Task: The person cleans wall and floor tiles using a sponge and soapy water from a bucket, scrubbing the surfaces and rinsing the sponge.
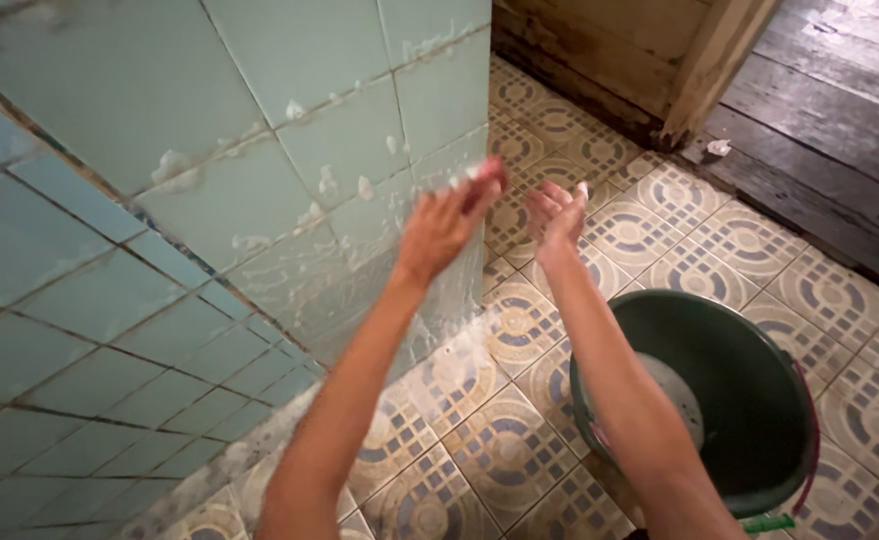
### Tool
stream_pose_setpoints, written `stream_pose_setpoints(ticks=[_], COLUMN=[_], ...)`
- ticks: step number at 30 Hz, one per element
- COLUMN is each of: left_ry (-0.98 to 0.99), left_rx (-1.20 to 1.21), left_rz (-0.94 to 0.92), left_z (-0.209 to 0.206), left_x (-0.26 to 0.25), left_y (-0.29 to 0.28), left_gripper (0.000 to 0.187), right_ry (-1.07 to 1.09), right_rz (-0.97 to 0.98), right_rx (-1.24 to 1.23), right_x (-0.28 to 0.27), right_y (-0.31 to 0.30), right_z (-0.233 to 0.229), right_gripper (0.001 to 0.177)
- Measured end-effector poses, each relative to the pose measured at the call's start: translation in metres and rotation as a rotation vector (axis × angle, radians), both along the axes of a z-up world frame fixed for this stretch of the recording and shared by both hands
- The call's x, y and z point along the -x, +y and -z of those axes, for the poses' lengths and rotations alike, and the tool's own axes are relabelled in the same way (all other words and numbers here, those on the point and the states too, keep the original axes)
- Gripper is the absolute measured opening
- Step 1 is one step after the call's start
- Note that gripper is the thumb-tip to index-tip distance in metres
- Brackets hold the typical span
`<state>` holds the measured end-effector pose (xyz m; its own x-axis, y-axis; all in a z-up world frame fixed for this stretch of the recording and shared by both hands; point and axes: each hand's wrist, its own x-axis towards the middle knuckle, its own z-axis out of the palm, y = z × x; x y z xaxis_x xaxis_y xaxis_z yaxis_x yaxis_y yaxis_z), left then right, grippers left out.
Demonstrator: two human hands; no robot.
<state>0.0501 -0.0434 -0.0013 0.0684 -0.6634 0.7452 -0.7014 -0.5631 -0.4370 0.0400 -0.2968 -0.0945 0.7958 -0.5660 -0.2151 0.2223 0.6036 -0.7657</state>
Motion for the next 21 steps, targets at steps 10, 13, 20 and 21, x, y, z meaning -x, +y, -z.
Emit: stream_pose_setpoints(ticks=[10, 13, 20, 21], left_ry=[0.038, 0.365, 0.144, 0.135], left_rx=[-0.235, -0.404, -0.187, -0.145], left_rz=[-0.02, -0.037, -0.061, -0.06], left_z=[0.156, 0.22, 0.105, 0.088], left_x=[0.003, 0.014, 0.006, 0.004], left_y=[0.019, 0.025, 0.015, 0.011], left_gripper=[0.061, 0.047, 0.057, 0.056], right_ry=[0.136, 0.153, 0.082, 0.08], right_rz=[-0.008, 0.018, 0.007, 0.008], right_rx=[0.039, 0.062, 0.052, 0.036], right_x=[0.007, 0.01, 0.009, 0.006], right_y=[0.018, 0.02, 0.007, 0.006], right_z=[-0.019, -0.029, -0.019, -0.016], right_gripper=[0.081, 0.081, 0.081, 0.082])
